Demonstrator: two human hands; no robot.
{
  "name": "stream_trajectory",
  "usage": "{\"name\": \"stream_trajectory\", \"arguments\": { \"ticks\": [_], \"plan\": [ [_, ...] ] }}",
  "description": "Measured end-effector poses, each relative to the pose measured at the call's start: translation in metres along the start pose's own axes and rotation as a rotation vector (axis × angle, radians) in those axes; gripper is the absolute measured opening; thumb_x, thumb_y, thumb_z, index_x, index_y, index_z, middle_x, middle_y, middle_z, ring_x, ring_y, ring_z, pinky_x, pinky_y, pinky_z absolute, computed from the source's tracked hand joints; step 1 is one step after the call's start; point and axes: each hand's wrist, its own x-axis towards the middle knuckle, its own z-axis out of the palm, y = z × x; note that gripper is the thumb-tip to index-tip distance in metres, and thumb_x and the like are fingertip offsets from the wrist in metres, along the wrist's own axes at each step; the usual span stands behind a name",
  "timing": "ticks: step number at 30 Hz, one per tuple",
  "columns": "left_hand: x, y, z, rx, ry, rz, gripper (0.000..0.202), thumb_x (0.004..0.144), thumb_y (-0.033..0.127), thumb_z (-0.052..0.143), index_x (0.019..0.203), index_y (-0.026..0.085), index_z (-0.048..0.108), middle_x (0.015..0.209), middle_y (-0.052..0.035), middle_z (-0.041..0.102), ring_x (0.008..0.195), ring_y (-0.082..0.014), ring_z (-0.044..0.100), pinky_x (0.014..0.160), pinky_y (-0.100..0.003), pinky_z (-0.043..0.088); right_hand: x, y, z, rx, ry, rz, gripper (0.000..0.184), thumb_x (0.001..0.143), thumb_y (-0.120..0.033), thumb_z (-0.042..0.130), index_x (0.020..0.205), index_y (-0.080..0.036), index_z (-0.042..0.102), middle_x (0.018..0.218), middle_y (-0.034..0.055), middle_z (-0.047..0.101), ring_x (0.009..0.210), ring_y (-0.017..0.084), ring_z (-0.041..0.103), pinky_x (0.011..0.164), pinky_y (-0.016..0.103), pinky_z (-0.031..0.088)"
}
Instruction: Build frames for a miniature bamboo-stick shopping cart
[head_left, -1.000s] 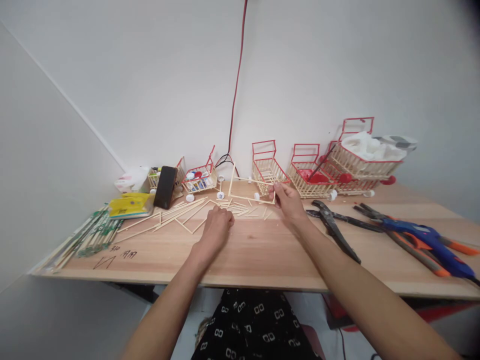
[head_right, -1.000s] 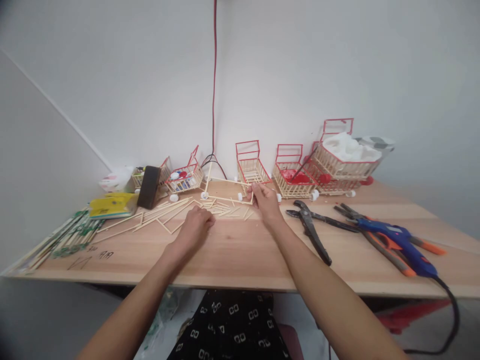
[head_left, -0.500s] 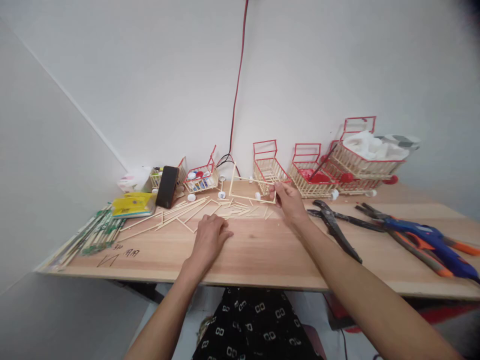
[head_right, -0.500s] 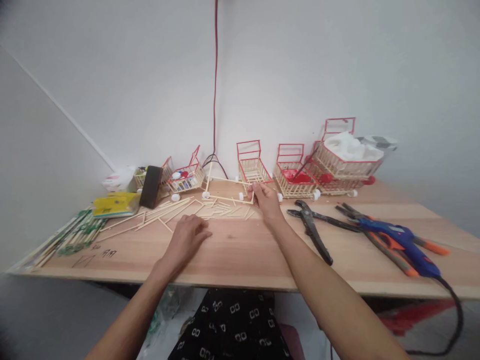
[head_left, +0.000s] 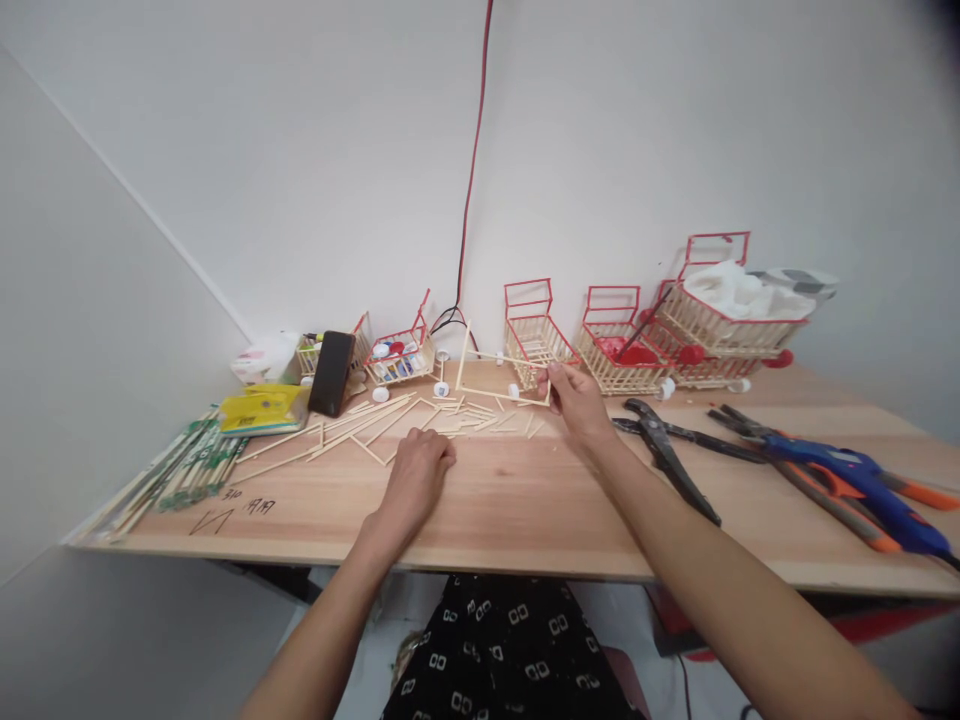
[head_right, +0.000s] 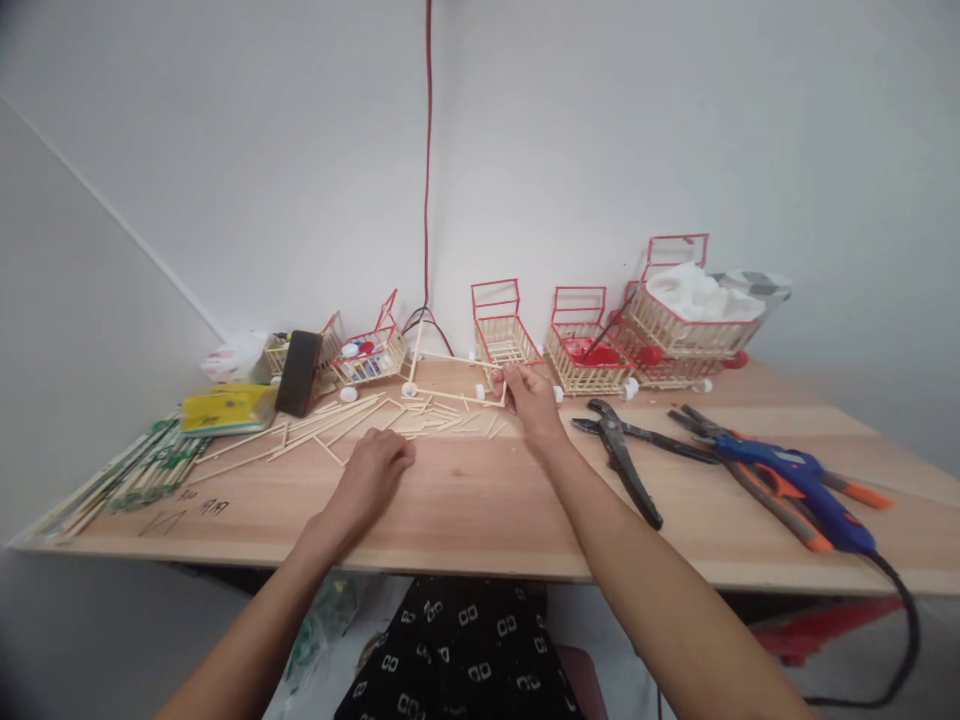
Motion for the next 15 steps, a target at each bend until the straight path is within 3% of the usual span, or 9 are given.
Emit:
{"name": "stream_trajectory", "arguments": {
  "ticks": [10,15],
  "plan": [
    [-0.0047,-0.0003,-0.0006,0.008,-0.020,0.014,0.016,0.082,0.008,0.051,0.072,0.018,0.057,0.080,-0.0050,0.063,0.079,-0.0199,0.051,0.074,-0.032,0.036,0.0018,0.0066,-0.0010,0.015,-0.028,-0.014,0.047,0.077,-0.065,0.060,0.074,-0.018,0.064,0.056,-0.0028,0.055,0.040,0.006,0.038,0.037,0.020,0.027],
    [0.0008,0.0054,0.0023,0.140,-0.042,0.019,0.013,0.086,0.012,0.052,0.076,0.018,0.058,0.080,-0.0050,0.063,0.078,-0.0219,0.051,0.071,-0.033,0.035,0.0017,0.0058,-0.0012,0.001,-0.025,-0.009,0.048,0.076,-0.066,0.060,0.072,-0.019,0.063,0.055,-0.0024,0.055,0.040,0.007,0.038,0.037,0.021,0.028]
  ]
}}
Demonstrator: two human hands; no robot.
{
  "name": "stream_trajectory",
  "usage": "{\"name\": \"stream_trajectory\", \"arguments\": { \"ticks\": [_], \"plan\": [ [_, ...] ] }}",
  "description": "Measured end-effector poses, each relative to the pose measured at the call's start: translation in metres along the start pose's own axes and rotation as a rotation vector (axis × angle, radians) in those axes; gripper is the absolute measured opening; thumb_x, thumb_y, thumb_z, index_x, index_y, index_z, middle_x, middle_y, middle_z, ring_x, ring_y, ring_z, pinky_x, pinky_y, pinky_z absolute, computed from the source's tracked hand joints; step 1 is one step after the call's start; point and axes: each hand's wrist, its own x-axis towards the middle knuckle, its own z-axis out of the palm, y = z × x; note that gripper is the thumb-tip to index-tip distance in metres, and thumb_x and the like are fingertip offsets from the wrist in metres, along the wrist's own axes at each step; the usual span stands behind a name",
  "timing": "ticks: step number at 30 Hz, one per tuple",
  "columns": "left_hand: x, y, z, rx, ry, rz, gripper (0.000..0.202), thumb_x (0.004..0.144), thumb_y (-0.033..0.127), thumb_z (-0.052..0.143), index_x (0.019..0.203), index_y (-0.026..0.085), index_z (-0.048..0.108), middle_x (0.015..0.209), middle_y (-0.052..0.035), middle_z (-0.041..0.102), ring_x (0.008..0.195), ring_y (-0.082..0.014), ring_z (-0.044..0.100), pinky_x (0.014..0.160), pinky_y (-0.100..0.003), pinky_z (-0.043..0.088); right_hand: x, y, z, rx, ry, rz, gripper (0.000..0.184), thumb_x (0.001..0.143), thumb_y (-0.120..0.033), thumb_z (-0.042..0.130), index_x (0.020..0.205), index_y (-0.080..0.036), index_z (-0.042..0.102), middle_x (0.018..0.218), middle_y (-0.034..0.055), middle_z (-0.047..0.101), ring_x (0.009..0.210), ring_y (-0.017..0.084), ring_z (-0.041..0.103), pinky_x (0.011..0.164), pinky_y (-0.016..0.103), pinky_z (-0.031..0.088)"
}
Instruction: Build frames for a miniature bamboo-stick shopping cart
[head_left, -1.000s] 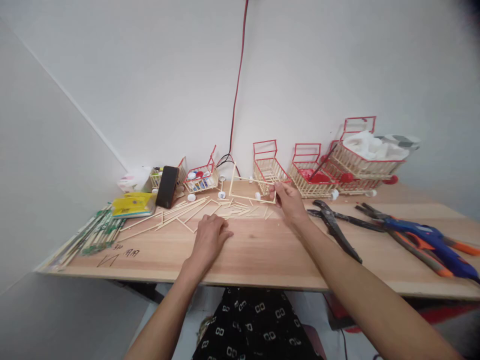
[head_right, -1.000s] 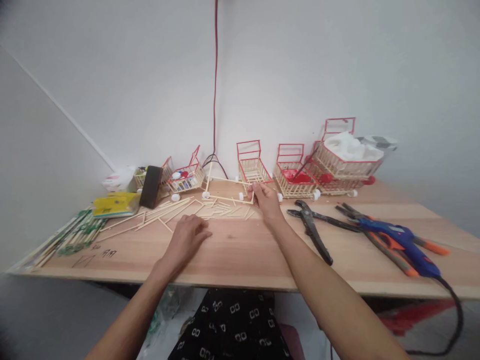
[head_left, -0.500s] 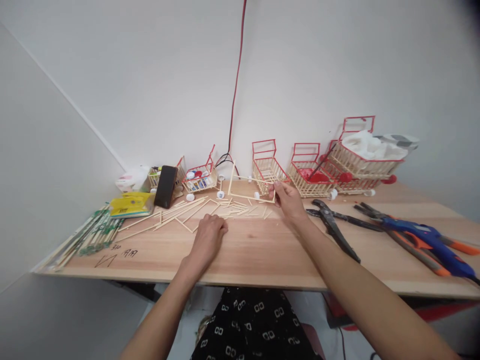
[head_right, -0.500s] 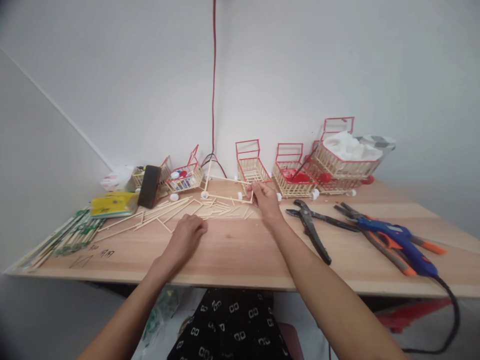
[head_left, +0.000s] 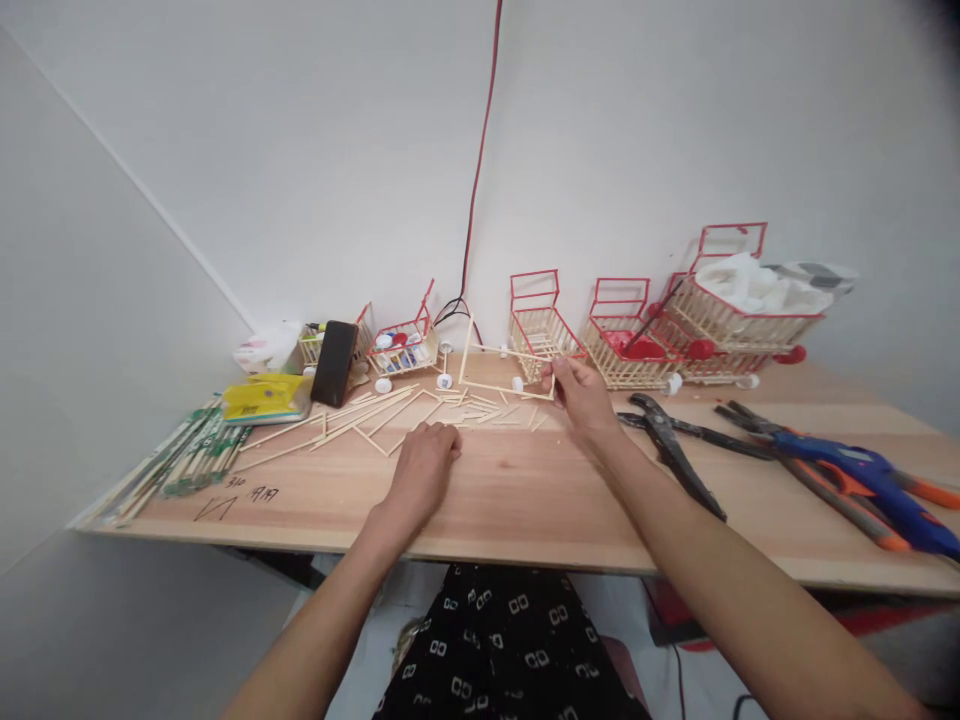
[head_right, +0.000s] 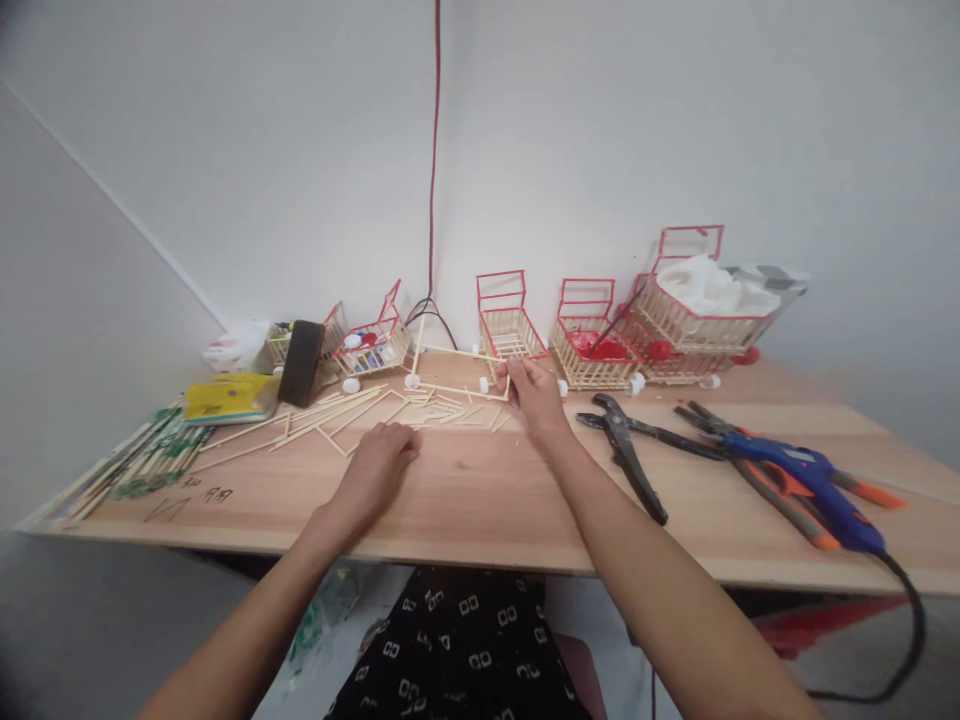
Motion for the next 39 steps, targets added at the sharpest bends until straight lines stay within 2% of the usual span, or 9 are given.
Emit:
{"name": "stream_trajectory", "arguments": {
  "ticks": [4,15,21,25,27,30,32,36,39],
  "plan": [
    [-0.001,0.004,0.000,0.160,-0.007,0.019,0.014,0.090,0.014,0.048,0.081,0.017,0.059,0.085,-0.0068,0.062,0.083,-0.0246,0.051,0.071,-0.036,0.034,0.000,0.000,-0.001,0.012,0.021,0.002,0.047,0.074,-0.066,0.062,0.071,-0.019,0.062,0.055,-0.0026,0.054,0.040,0.007,0.038,0.036,0.021,0.027],
    [-0.002,-0.001,0.003,0.154,-0.027,0.048,0.013,0.091,0.016,0.047,0.082,0.017,0.057,0.085,-0.0066,0.060,0.084,-0.0237,0.049,0.076,-0.036,0.036,-0.001,-0.004,0.000,-0.010,0.028,0.009,0.048,0.073,-0.067,0.062,0.071,-0.019,0.061,0.055,-0.0030,0.054,0.040,0.007,0.036,0.037,0.021,0.027],
    [-0.014,0.001,-0.004,-0.011,-0.039,0.046,0.015,0.088,0.013,0.046,0.076,0.018,0.054,0.083,-0.0067,0.061,0.083,-0.0230,0.048,0.075,-0.036,0.037,-0.001,-0.006,0.001,-0.022,0.017,0.016,0.050,0.074,-0.069,0.058,0.070,-0.020,0.059,0.056,-0.0023,0.053,0.041,0.008,0.037,0.038,0.022,0.027],
    [-0.040,-0.004,-0.019,-0.293,0.086,0.017,0.016,0.090,0.019,0.042,0.077,0.019,0.052,0.086,-0.0055,0.062,0.084,-0.0201,0.053,0.079,-0.034,0.040,-0.001,-0.007,0.002,-0.035,0.027,0.008,0.048,0.075,-0.068,0.059,0.070,-0.020,0.058,0.056,-0.0024,0.053,0.041,0.008,0.036,0.038,0.022,0.027],
    [-0.059,-0.011,-0.032,-0.469,0.146,-0.106,0.015,0.092,0.027,0.043,0.082,0.020,0.053,0.089,-0.0044,0.064,0.084,-0.0179,0.057,0.075,-0.030,0.043,-0.002,-0.009,0.002,-0.030,0.027,0.010,0.048,0.074,-0.068,0.059,0.069,-0.020,0.058,0.056,-0.0023,0.053,0.041,0.008,0.036,0.038,0.022,0.027],
    [-0.090,-0.024,-0.055,-0.569,0.209,-0.255,0.018,0.087,0.035,0.053,0.078,0.020,0.055,0.078,-0.0019,0.063,0.078,-0.0175,0.059,0.072,-0.028,0.045,-0.002,-0.010,0.003,-0.016,0.025,0.008,0.049,0.073,-0.068,0.061,0.069,-0.019,0.059,0.056,-0.0023,0.053,0.041,0.007,0.036,0.038,0.021,0.027],
    [-0.111,-0.034,-0.068,-0.592,0.259,-0.378,0.019,0.080,0.039,0.061,0.076,0.021,0.058,0.078,-0.0020,0.065,0.077,-0.0186,0.061,0.068,-0.028,0.047,-0.002,-0.011,0.003,-0.003,0.026,0.006,0.049,0.072,-0.067,0.062,0.068,-0.019,0.059,0.055,-0.0023,0.053,0.041,0.007,0.036,0.037,0.021,0.026],
    [-0.151,-0.056,-0.083,-0.508,0.368,-0.632,0.020,0.071,0.041,0.066,0.077,0.023,0.061,0.079,-0.0010,0.067,0.080,-0.0213,0.064,0.071,-0.029,0.050,-0.003,-0.008,0.003,0.010,0.035,0.002,0.050,0.070,-0.067,0.064,0.068,-0.018,0.060,0.054,-0.0028,0.052,0.040,0.006,0.036,0.037,0.020,0.026],
    [-0.174,-0.075,-0.084,-0.366,0.370,-0.777,0.025,0.073,0.045,0.060,0.085,0.024,0.064,0.080,-0.0014,0.070,0.079,-0.0234,0.066,0.073,-0.031,0.050,-0.003,-0.007,0.003,0.002,0.037,0.000,0.049,0.071,-0.067,0.064,0.069,-0.018,0.061,0.053,-0.0030,0.052,0.039,0.006,0.035,0.036,0.020,0.026]
  ]
}}
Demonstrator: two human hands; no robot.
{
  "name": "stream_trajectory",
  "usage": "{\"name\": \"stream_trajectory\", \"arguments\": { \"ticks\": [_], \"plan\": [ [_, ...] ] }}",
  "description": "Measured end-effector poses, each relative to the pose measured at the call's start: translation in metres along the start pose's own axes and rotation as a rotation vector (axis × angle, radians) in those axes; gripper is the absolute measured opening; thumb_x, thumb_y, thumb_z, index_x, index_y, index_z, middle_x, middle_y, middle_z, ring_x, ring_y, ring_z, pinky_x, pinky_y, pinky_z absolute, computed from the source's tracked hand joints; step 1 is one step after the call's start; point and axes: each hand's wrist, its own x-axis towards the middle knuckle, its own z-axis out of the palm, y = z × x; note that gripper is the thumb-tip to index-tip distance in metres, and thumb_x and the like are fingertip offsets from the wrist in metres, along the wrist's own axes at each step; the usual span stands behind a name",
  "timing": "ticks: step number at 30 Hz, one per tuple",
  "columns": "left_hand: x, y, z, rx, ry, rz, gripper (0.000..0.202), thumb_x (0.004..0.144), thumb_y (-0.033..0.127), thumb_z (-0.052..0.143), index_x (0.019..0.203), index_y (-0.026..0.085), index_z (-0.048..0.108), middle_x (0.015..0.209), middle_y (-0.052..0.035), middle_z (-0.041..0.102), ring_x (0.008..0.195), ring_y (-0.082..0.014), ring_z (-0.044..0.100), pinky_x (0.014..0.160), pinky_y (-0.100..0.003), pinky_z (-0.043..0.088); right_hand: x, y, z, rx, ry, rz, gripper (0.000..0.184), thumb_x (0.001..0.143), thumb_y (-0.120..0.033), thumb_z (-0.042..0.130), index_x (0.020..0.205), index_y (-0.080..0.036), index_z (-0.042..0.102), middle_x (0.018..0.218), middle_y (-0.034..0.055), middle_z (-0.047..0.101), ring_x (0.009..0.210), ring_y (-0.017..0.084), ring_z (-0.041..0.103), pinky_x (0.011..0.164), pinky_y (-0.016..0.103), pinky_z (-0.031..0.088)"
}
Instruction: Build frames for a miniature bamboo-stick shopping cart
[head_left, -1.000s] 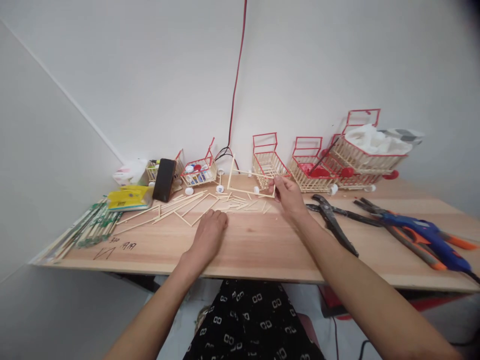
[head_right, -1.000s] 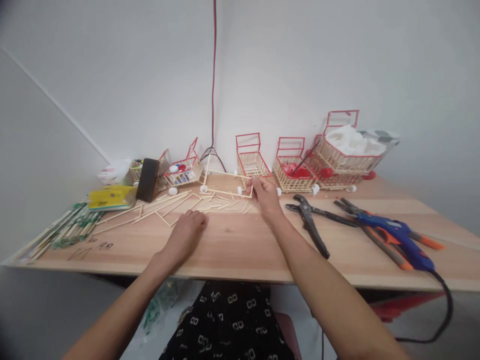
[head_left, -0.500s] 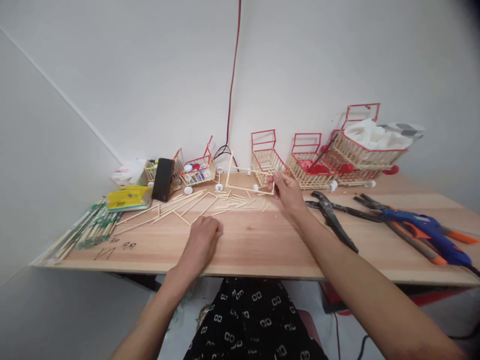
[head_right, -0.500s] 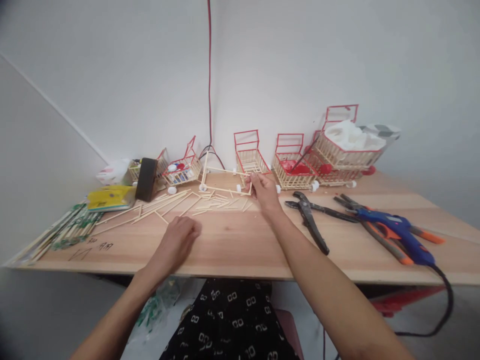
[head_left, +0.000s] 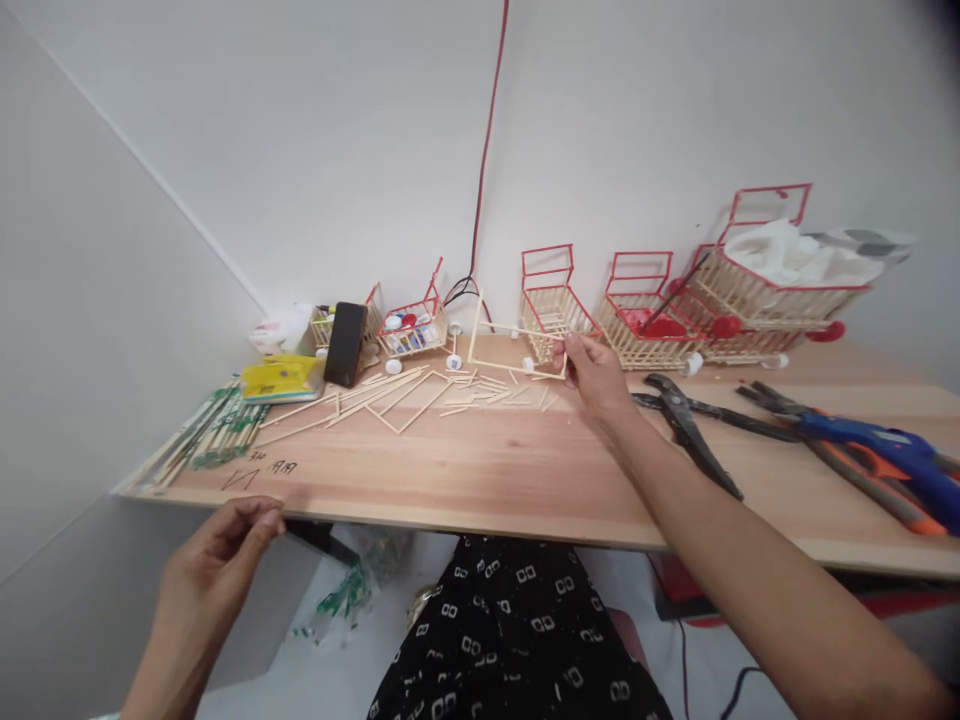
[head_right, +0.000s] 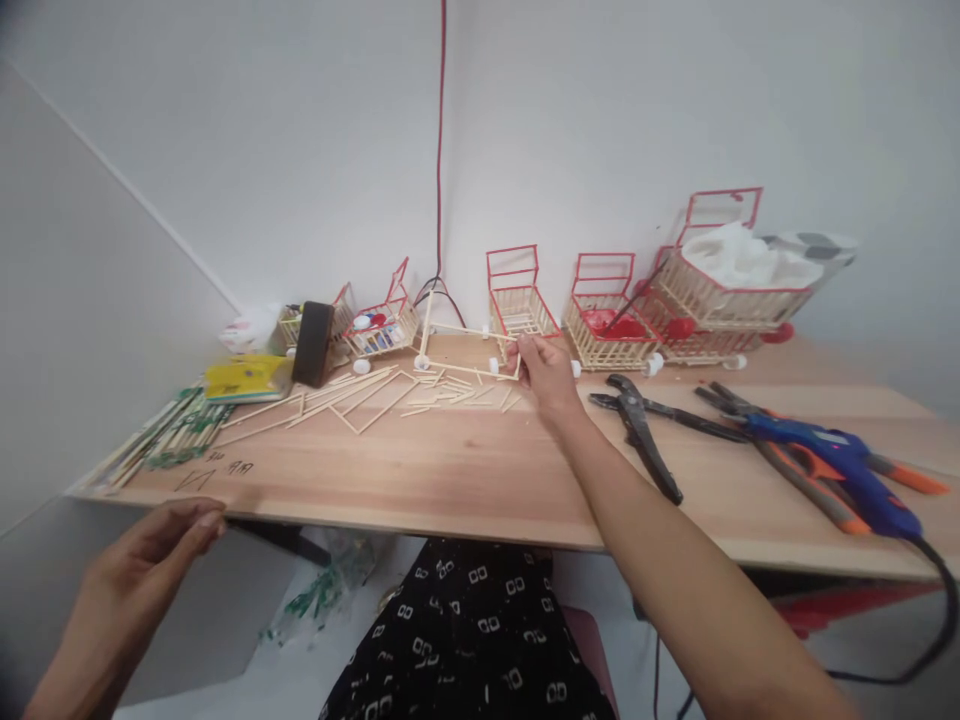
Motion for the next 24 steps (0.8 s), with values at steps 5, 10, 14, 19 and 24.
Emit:
{"name": "stream_trajectory", "arguments": {
  "ticks": [5,10,14,19,24],
  "plan": [
    [0.007,-0.030,0.000,0.296,0.092,0.072,0.030,0.083,0.045,0.048,0.098,0.024,0.063,0.094,-0.0039,0.072,0.083,-0.0243,0.067,0.068,-0.029,0.048,-0.001,0.000,0.000,0.005,-0.010,0.002,0.047,0.072,-0.065,0.065,0.069,-0.018,0.062,0.055,-0.0024,0.053,0.040,0.006,0.037,0.036,0.020,0.026],
    [0.012,-0.033,0.008,0.391,0.087,0.215,0.031,0.089,0.041,0.044,0.107,0.024,0.063,0.102,-0.0066,0.071,0.088,-0.0238,0.066,0.070,-0.029,0.047,-0.001,0.002,-0.002,-0.029,0.025,-0.004,0.046,0.073,-0.065,0.064,0.069,-0.020,0.062,0.053,-0.0024,0.053,0.040,0.007,0.036,0.036,0.021,0.026],
    [0.009,-0.025,0.004,0.383,0.151,0.357,0.028,0.090,0.037,0.045,0.104,0.022,0.064,0.112,-0.0091,0.065,0.096,-0.0238,0.062,0.078,-0.031,0.047,0.001,0.005,-0.005,-0.028,0.023,-0.016,0.041,0.075,-0.061,0.064,0.071,-0.021,0.063,0.054,-0.0024,0.053,0.041,0.008,0.037,0.037,0.022,0.026],
    [0.011,-0.002,-0.006,0.319,0.293,0.353,0.024,0.089,0.038,0.048,0.098,0.022,0.064,0.104,-0.0034,0.066,0.084,-0.0198,0.061,0.078,-0.032,0.047,0.000,0.003,-0.004,-0.024,0.008,-0.013,0.044,0.074,-0.063,0.064,0.070,-0.020,0.062,0.055,-0.0024,0.054,0.040,0.007,0.036,0.037,0.022,0.026],
    [0.038,0.046,0.009,0.092,0.336,0.293,0.027,0.085,0.037,0.055,0.064,0.020,0.060,0.072,0.0004,0.064,0.076,-0.0180,0.061,0.078,-0.031,0.044,-0.003,-0.002,0.002,-0.057,0.000,0.007,0.048,0.072,-0.067,0.063,0.068,-0.019,0.061,0.053,-0.0029,0.053,0.040,0.008,0.036,0.037,0.022,0.026]
  ]
}}
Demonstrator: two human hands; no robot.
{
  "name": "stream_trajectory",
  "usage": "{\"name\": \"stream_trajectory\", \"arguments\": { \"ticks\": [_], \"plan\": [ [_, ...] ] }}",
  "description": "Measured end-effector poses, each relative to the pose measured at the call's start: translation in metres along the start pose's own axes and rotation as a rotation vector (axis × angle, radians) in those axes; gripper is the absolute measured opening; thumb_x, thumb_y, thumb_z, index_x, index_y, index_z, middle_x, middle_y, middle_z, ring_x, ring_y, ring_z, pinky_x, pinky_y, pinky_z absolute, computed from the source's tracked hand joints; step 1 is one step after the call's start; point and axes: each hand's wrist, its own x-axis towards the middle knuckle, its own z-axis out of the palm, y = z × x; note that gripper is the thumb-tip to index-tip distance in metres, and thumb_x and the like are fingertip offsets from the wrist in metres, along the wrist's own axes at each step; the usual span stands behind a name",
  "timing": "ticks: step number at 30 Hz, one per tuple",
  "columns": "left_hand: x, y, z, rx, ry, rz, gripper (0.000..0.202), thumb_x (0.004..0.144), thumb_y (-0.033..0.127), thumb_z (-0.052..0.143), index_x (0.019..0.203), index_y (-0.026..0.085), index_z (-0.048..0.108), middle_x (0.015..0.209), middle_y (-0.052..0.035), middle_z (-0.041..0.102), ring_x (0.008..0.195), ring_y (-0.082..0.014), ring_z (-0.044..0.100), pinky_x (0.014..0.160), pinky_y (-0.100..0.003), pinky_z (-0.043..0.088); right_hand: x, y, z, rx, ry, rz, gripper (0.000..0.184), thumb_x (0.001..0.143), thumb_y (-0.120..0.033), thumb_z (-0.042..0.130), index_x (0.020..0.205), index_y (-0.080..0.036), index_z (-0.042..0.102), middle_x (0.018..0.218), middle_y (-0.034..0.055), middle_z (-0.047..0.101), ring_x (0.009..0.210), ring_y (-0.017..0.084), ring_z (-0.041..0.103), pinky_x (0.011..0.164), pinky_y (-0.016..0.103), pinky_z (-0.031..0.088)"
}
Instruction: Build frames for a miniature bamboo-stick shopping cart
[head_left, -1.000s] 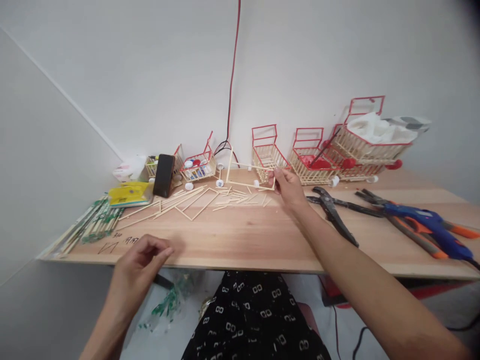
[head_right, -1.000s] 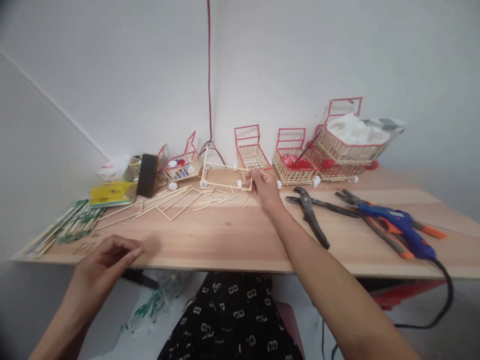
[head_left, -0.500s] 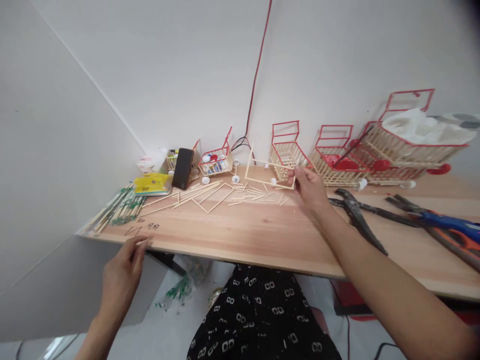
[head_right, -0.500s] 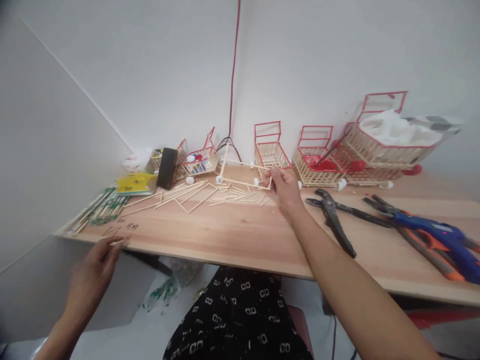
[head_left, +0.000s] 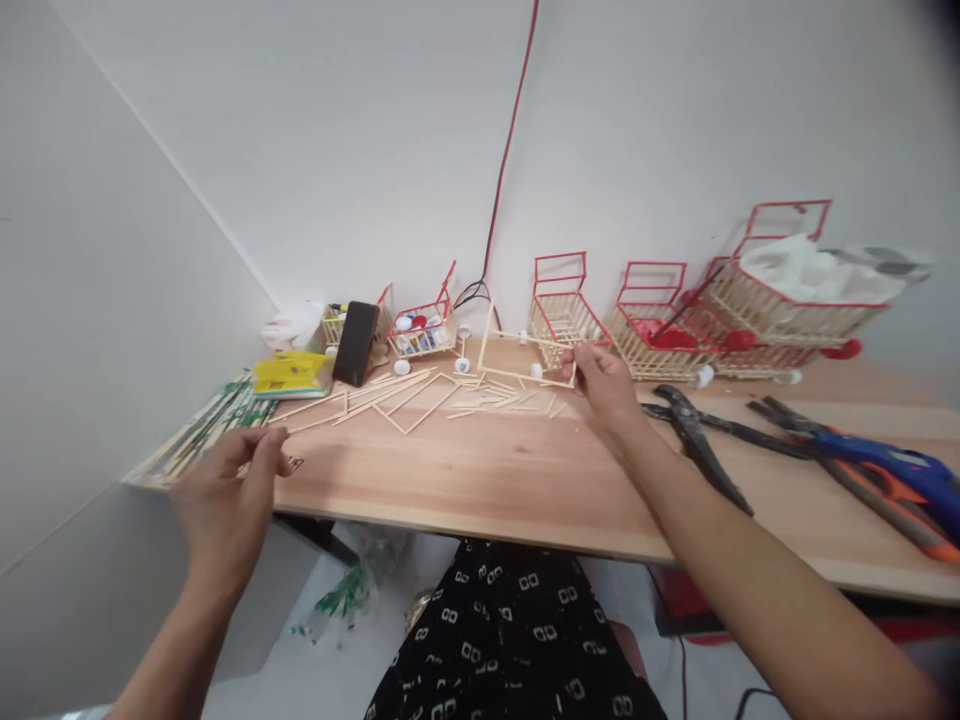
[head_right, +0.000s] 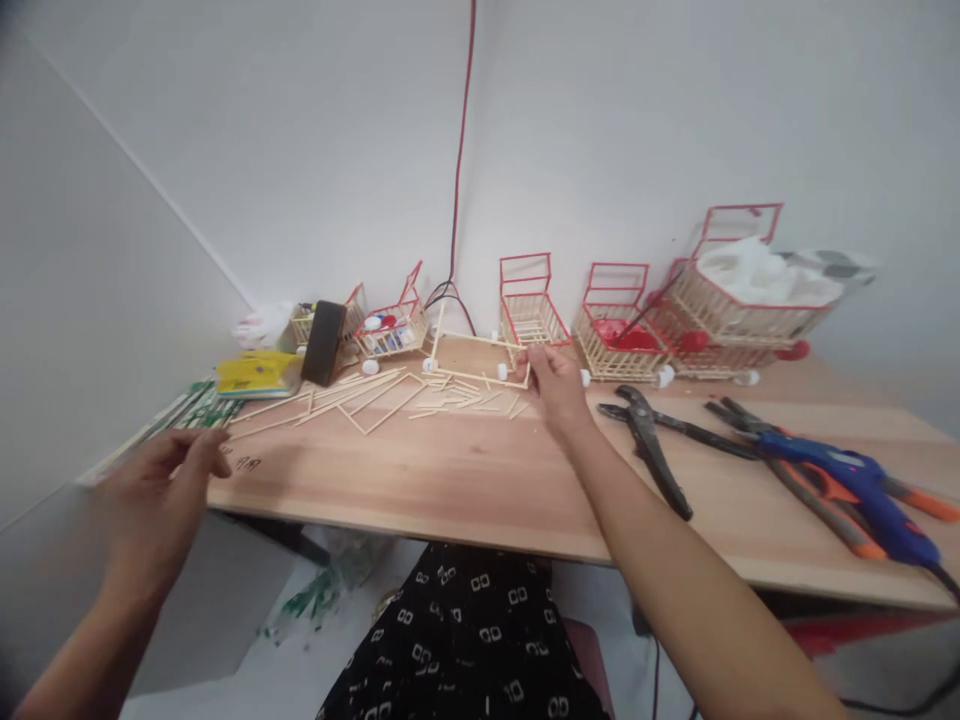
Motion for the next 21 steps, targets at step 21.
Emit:
{"name": "stream_trajectory", "arguments": {
  "ticks": [21],
  "plan": [
    [0.038,0.104,0.184,-0.790,-0.677,-0.186,0.038,0.075,0.050,0.064,0.073,0.013,0.075,0.075,-0.0076,0.074,0.061,-0.0134,0.056,0.056,-0.023,0.036,-0.002,0.012,0.001,-0.280,-0.138,-0.071,0.039,0.089,-0.049,0.050,0.070,-0.019,0.064,0.058,-0.0018,0.058,0.049,0.011,0.044,0.049,0.024,0.033]
  ]
}}
